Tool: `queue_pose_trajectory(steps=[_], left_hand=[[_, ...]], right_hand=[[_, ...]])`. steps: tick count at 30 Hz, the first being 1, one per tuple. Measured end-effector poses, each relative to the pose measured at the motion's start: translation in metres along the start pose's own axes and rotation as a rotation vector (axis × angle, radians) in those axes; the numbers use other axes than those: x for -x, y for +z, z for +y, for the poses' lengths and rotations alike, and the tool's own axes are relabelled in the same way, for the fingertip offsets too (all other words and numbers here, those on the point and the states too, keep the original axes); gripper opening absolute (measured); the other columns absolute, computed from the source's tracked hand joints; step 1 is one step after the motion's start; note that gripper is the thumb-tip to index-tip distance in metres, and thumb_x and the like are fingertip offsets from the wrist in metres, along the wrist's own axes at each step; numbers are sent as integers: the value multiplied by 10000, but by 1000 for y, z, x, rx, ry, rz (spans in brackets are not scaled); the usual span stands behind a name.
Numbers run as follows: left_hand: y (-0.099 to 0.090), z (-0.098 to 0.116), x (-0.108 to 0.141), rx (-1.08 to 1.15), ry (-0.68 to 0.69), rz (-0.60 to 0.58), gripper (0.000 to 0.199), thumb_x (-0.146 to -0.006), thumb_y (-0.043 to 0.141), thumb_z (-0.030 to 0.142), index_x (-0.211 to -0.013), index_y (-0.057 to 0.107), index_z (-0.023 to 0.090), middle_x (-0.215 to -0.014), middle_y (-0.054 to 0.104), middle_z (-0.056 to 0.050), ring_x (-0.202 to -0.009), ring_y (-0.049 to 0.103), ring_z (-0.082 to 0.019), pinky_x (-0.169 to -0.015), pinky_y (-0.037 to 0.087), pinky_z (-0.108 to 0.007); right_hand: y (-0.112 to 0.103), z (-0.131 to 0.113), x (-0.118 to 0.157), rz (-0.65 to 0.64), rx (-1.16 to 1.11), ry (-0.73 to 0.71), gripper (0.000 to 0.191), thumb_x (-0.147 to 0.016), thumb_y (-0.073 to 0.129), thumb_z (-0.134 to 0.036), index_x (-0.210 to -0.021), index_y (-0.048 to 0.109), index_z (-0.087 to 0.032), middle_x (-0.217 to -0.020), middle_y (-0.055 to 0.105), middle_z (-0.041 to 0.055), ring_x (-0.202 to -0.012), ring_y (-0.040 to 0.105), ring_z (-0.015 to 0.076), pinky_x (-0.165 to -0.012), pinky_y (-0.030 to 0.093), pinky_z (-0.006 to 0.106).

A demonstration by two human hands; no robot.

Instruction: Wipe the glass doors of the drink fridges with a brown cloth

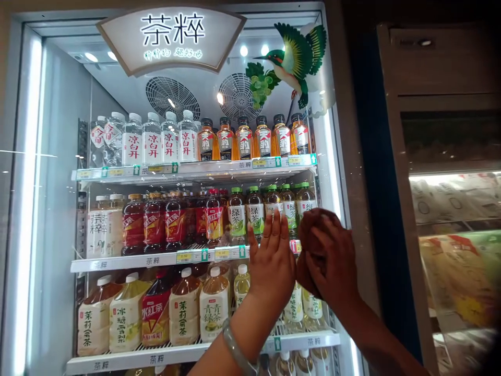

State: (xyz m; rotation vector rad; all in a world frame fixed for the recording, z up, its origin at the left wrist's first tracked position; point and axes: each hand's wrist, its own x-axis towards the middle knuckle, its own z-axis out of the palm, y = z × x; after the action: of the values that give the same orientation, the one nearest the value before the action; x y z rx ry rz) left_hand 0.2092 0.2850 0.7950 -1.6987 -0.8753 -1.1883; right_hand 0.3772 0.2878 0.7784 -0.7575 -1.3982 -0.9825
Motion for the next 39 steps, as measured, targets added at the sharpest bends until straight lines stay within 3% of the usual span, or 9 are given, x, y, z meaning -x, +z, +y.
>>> queue_pose_trajectory(steps=[4,7,12,18,21,25,29,33,39], left_hand=[[-2,-4,-9,21,-32,26,733,-989,425,142,-1657,125,112,-1687,289,-142,-1605,143,-237,-1314,-19,-567],[-7,-15,-19,13,-51,22,778,-981,414,130,-1664,41,144,-1705,247,-127,-1606,143,-243,-1297,-62,-592],[-11,-30,-19,5,-74,10,797,-992,423,156,-1664,-6,155,-1711,231,-129,-1607,133,-236,-1306,-49,-563],[-10,-29,-17,7,-80,-5,749,-1016,401,166,-1665,27,154,-1704,241,-138,-1604,161,-243,-1306,-36,-582],[-14,-32,-18,11,-58,-7,769,-1007,404,160,-1663,3,152,-1710,239,-122,-1606,147,-245,-1311,-21,-582],[-19,-42,-16,23,-62,6,781,-1003,407,159,-1665,-7,178,-1721,203,-115,-1611,123,-243,-1313,-19,-588],[-21,-51,-14,26,-56,9,702,-1023,394,176,-1664,110,168,-1713,234,-120,-1610,135,-242,-1324,37,-566],[-25,-63,-18,20,-71,19,635,-1038,372,188,-1646,200,128,-1693,290,-150,-1610,139,-235,-1324,93,-553],[-39,-88,-15,5,-106,-18,665,-1042,378,211,-1661,135,183,-1725,214,-109,-1615,100,-225,-1316,-2,-555]], right_hand=[[2,-3,-33,-109,-41,-229,471,-918,611,-251,-1382,533,-232,-1539,506,133,-1507,382,342,-1244,298,635],[-1,16,-61,-65,-33,-179,503,-906,649,-255,-1393,525,-238,-1533,518,126,-1476,430,326,-1234,336,600],[-1,15,-35,7,9,-6,554,-904,660,-257,-1430,491,-221,-1559,483,151,-1491,402,348,-1238,303,636],[13,-12,-55,-90,-54,-306,501,-905,655,-256,-1390,532,-248,-1520,534,111,-1483,419,318,-1249,324,593],[12,2,-77,-60,-56,-238,520,-899,659,-277,-1401,524,-257,-1533,523,104,-1480,426,319,-1242,334,585],[12,1,-54,10,4,-25,610,-883,666,-270,-1463,474,-250,-1566,484,121,-1474,424,344,-1231,324,629],[23,-31,-39,-41,-25,-158,566,-907,650,-293,-1448,486,-274,-1561,493,103,-1494,398,325,-1247,315,619],[32,-39,-80,-45,-48,-318,447,-959,595,-280,-1400,524,-285,-1525,545,70,-1495,416,262,-1277,313,543],[32,-36,-77,27,-5,-58,560,-911,656,-282,-1444,489,-270,-1576,476,96,-1499,400,327,-1263,303,602]])
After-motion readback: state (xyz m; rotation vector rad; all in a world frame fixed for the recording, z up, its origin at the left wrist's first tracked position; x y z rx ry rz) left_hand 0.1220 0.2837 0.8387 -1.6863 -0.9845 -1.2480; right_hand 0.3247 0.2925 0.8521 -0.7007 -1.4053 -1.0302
